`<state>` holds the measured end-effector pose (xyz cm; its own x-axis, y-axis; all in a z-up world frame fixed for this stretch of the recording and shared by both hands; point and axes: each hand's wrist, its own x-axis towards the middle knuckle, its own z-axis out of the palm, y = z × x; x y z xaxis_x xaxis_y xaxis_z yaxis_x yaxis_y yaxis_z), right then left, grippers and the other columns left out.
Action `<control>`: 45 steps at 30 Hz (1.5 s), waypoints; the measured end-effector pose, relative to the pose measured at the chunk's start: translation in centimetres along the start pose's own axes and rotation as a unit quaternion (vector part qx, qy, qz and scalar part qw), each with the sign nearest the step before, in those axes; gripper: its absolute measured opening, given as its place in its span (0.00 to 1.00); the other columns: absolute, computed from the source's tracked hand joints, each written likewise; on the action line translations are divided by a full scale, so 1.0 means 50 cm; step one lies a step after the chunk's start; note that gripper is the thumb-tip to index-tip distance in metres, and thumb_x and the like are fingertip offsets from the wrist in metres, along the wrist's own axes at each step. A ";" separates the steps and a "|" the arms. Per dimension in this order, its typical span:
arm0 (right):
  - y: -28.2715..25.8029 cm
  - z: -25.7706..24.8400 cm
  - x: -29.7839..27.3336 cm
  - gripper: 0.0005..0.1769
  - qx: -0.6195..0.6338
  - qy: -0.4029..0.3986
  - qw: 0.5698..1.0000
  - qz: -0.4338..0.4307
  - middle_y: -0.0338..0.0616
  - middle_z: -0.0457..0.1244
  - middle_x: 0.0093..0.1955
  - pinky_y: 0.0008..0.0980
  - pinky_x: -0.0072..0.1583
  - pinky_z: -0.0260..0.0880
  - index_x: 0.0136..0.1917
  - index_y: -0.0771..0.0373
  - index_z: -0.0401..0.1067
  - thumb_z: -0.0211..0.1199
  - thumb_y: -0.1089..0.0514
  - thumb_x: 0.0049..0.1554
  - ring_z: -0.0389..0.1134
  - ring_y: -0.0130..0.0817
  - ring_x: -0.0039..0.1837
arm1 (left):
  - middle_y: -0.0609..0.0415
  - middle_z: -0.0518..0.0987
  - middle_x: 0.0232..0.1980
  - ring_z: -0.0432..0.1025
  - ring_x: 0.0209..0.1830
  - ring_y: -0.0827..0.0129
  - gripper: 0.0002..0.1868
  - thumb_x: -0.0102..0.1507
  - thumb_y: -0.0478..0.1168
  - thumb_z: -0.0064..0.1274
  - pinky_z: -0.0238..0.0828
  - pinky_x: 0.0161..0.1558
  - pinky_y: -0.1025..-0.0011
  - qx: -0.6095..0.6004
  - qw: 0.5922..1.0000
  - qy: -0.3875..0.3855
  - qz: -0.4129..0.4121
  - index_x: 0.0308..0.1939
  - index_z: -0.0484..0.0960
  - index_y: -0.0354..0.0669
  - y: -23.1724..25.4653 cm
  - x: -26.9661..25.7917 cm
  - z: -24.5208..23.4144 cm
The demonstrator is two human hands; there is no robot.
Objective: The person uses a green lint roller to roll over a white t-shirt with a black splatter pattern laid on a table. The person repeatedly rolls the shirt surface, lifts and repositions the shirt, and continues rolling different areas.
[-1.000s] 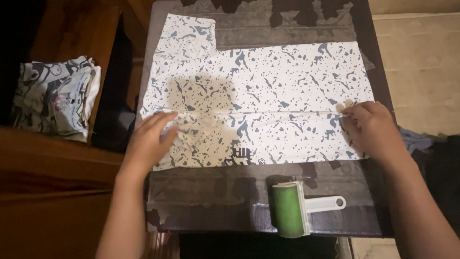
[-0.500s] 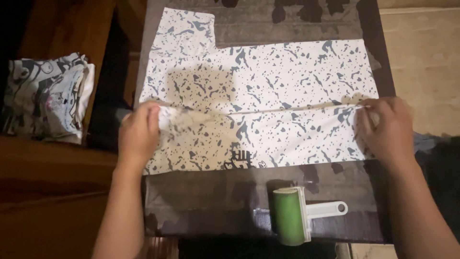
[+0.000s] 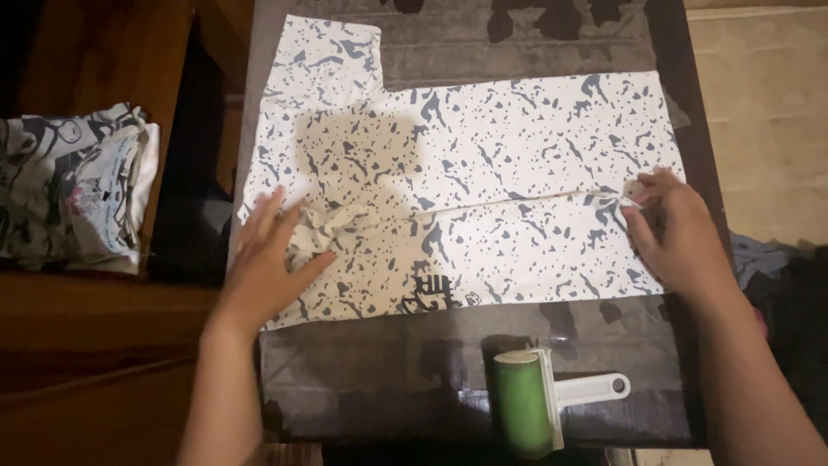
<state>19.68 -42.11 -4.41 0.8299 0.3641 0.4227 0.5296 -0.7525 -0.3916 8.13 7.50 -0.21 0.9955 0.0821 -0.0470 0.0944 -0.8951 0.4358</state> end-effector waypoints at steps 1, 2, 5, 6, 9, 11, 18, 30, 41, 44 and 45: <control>-0.007 0.001 0.001 0.14 0.003 -0.009 1.000 0.018 0.61 0.65 0.66 0.48 0.67 0.64 0.55 0.69 0.70 0.67 0.60 0.60 0.65 0.61 0.66 | 0.42 0.53 0.80 0.43 0.80 0.50 0.39 0.62 0.57 0.57 0.36 0.73 0.49 -0.003 1.000 0.004 0.013 0.73 0.67 0.44 -0.010 -0.001 0.019; -0.012 0.001 0.006 0.13 -0.002 -0.017 1.000 0.025 0.59 0.66 0.65 0.48 0.67 0.64 0.54 0.69 0.70 0.67 0.60 0.60 0.66 0.60 0.63 | 0.44 0.56 0.80 0.46 0.80 0.53 0.35 0.66 0.56 0.54 0.33 0.74 0.50 -0.005 1.000 0.008 0.027 0.72 0.67 0.41 -0.020 -0.003 0.036; -0.018 -0.004 0.009 0.11 -0.021 -0.031 0.998 0.041 0.56 0.67 0.60 0.48 0.68 0.65 0.52 0.68 0.71 0.67 0.59 0.60 0.67 0.57 0.57 | 0.46 0.70 0.74 0.58 0.78 0.59 0.25 0.66 0.50 0.55 0.43 0.77 0.51 0.039 0.993 0.093 0.067 0.63 0.78 0.39 -0.044 -0.011 0.076; -0.018 -0.004 0.004 0.11 -0.028 -0.030 0.998 0.042 0.55 0.67 0.56 0.49 0.69 0.64 0.52 0.67 0.71 0.67 0.59 0.60 0.67 0.57 0.56 | 0.46 0.73 0.71 0.62 0.76 0.58 0.23 0.66 0.47 0.55 0.47 0.76 0.52 0.029 0.990 0.111 0.081 0.61 0.79 0.39 -0.048 -0.013 0.083; -0.004 0.005 -0.009 0.10 -0.057 -0.017 0.998 0.030 0.55 0.66 0.48 0.51 0.74 0.64 0.53 0.67 0.71 0.67 0.61 0.61 0.67 0.57 0.57 | 0.46 0.81 0.61 0.71 0.67 0.55 0.18 0.65 0.39 0.55 0.60 0.70 0.55 0.004 0.979 0.163 0.123 0.57 0.81 0.39 -0.049 -0.016 0.095; 0.012 0.016 -0.020 0.11 -0.050 0.009 0.999 0.018 0.58 0.66 0.48 0.50 0.70 0.65 0.54 0.68 0.69 0.66 0.61 0.63 0.67 0.55 0.56 | 0.46 0.83 0.54 0.75 0.59 0.52 0.17 0.62 0.36 0.57 0.67 0.63 0.55 -0.007 0.969 0.194 0.154 0.55 0.81 0.39 -0.046 -0.007 0.092; 0.017 -0.031 -0.052 0.15 0.198 0.016 0.953 0.229 0.49 0.62 0.39 0.30 0.40 0.64 0.64 0.66 0.59 0.59 0.59 0.69 0.64 0.31 0.38 | 0.51 0.84 0.43 0.78 0.40 0.68 0.18 0.64 0.40 0.55 0.73 0.42 0.70 -0.227 0.970 0.027 -0.081 0.58 0.80 0.41 -0.017 -0.040 -0.003; -0.034 -0.114 0.036 0.14 0.167 -0.054 0.963 0.205 0.44 0.66 0.47 0.29 0.46 0.66 0.61 0.68 0.67 0.63 0.58 0.67 0.65 0.26 0.47 | 0.56 0.81 0.40 0.70 0.38 0.76 0.15 0.71 0.46 0.54 0.68 0.40 0.72 -0.250 0.966 0.057 -0.029 0.52 0.83 0.37 -0.078 0.010 -0.122; 0.120 -0.004 0.283 0.18 -0.046 0.032 0.997 0.061 0.61 0.66 0.60 0.46 0.66 0.70 0.64 0.71 0.65 0.65 0.56 0.70 0.69 0.51 0.62 | 0.38 0.79 0.63 0.73 0.65 0.46 0.26 0.68 0.48 0.67 0.69 0.66 0.57 -0.059 0.962 0.248 0.096 0.63 0.79 0.35 -0.076 0.387 -0.148; 0.117 0.022 0.276 0.27 -0.086 0.067 0.994 -0.001 0.66 0.56 0.72 0.49 0.77 0.64 0.73 0.70 0.59 0.65 0.59 0.67 0.59 0.58 0.75 | 0.33 0.64 0.75 0.59 0.74 0.38 0.37 0.69 0.48 0.67 0.59 0.73 0.51 -0.037 0.955 0.274 0.110 0.74 0.66 0.36 -0.025 0.387 -0.107; 0.108 0.029 0.259 0.29 -0.067 0.046 0.997 0.017 0.66 0.53 0.75 0.49 0.79 0.62 0.76 0.70 0.57 0.65 0.58 0.68 0.57 0.59 0.77 | 0.31 0.58 0.79 0.53 0.77 0.34 0.42 0.70 0.47 0.67 0.54 0.75 0.49 -0.025 0.952 0.272 0.140 0.79 0.60 0.35 -0.004 0.367 -0.089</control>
<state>33.55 -40.68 -2.23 0.8241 0.2899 0.4867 0.4682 -0.8321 -0.2971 26.41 11.16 2.84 0.8364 0.0701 0.5437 -0.1884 -0.8946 0.4051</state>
